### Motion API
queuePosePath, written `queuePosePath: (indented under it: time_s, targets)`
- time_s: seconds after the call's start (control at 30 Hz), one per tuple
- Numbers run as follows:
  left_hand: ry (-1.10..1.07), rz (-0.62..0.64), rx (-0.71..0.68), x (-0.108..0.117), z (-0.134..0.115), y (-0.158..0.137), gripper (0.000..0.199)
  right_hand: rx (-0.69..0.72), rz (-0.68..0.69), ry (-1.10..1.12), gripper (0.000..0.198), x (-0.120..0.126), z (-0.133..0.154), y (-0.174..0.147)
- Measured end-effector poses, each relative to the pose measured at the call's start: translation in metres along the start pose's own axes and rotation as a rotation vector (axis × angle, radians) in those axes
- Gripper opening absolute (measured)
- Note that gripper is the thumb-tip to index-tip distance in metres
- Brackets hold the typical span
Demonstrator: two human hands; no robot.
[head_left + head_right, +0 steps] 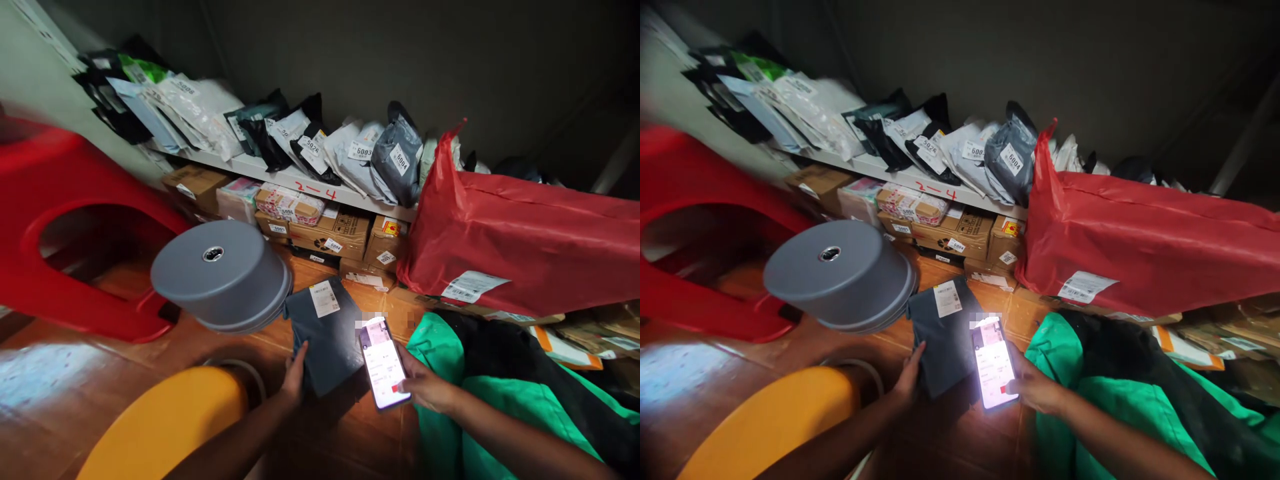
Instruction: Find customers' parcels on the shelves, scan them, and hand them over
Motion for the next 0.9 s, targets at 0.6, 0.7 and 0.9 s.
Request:
queuePosePath:
  time_s: [0.6,0.7,0.9]
  targets:
    - [0.03,0.304,-0.619,-0.011,-0.169,-0.134,0.071,-0.063,-0.355,0.104,0.057,0.049,0.028,-0.097]
    - [0.044,0.22,-0.715,-0.006,-0.197,-0.129,0.061,-0.061,-0.364,0.101,0.052,0.06,0.013,-0.098]
    - [-0.243,0.134,-0.522,0.004,-0.196,-0.087,0.048,-0.192,-0.358,-0.053,0.032,0.077,-0.065,-0.061]
Point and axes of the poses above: each hand's wrist, its own y-axis towards the middle knuckle, its own x-axis out of the back of the hand, z = x × y, the point moved 9 cm from there along y, towards the middle knuckle, and after that the axes turned 5 degrees about z, right-handed, at the moved point
